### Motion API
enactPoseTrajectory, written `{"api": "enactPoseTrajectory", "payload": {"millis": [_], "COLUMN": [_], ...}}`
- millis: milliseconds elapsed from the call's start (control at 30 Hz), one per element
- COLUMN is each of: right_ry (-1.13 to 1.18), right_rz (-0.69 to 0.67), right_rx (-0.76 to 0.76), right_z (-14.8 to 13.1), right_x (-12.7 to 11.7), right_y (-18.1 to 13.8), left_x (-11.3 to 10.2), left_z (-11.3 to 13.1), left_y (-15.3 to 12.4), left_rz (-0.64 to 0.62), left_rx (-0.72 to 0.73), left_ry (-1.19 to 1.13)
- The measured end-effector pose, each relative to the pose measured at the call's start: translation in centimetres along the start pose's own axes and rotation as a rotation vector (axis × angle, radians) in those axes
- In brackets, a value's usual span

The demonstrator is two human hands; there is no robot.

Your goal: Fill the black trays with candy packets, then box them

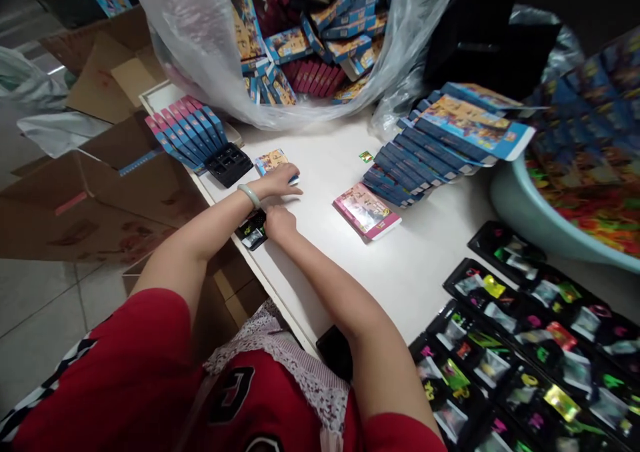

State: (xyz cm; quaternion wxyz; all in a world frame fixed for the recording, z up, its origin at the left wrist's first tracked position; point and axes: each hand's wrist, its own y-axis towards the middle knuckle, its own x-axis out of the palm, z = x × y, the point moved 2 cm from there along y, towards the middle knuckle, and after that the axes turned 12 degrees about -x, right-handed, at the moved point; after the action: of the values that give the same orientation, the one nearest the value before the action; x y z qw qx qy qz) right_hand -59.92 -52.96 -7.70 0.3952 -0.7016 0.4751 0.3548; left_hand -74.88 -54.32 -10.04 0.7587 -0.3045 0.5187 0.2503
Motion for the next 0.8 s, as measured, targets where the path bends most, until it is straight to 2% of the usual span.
{"api": "enactPoseTrajectory", "payload": {"millis": [133, 233, 300, 367, 467, 600, 700, 800], "right_ry": [-0.039, -0.077, -0.083, -0.073, -0.041, 0.012, 0.027, 0.008], "right_rz": [-0.036, -0.040, -0.026, -0.007, 0.019, 0.102, 0.239, 0.295], "right_rx": [0.019, 0.061, 0.101, 0.143, 0.196, 0.241, 0.166, -0.052], "right_z": [0.8, 2.9, 4.8, 6.7, 9.2, 11.9, 12.3, 10.6], "right_x": [-0.4, -0.6, -0.7, -0.8, -0.8, -0.6, 0.1, 1.3], "right_y": [-1.1, -3.6, -6.0, -8.6, -12.6, -16.9, -18.6, -18.9], "left_x": [-0.2, 0.5, 1.1, 1.5, 2.1, 3.1, 3.9, 4.5], "left_z": [-1.3, -1.7, -1.9, -2.1, -2.2, -0.8, 1.1, 2.8], "left_y": [-1.2, -2.6, -3.3, -3.7, -4.1, -6.0, -8.3, -10.1], "left_rz": [0.065, 0.089, 0.151, 0.220, 0.293, 0.359, 0.371, 0.365], "left_rx": [-0.064, -0.129, -0.143, -0.113, 0.010, 0.159, 0.228, 0.264], "left_ry": [0.008, 0.015, -0.022, -0.075, -0.117, -0.105, -0.115, -0.118]}}
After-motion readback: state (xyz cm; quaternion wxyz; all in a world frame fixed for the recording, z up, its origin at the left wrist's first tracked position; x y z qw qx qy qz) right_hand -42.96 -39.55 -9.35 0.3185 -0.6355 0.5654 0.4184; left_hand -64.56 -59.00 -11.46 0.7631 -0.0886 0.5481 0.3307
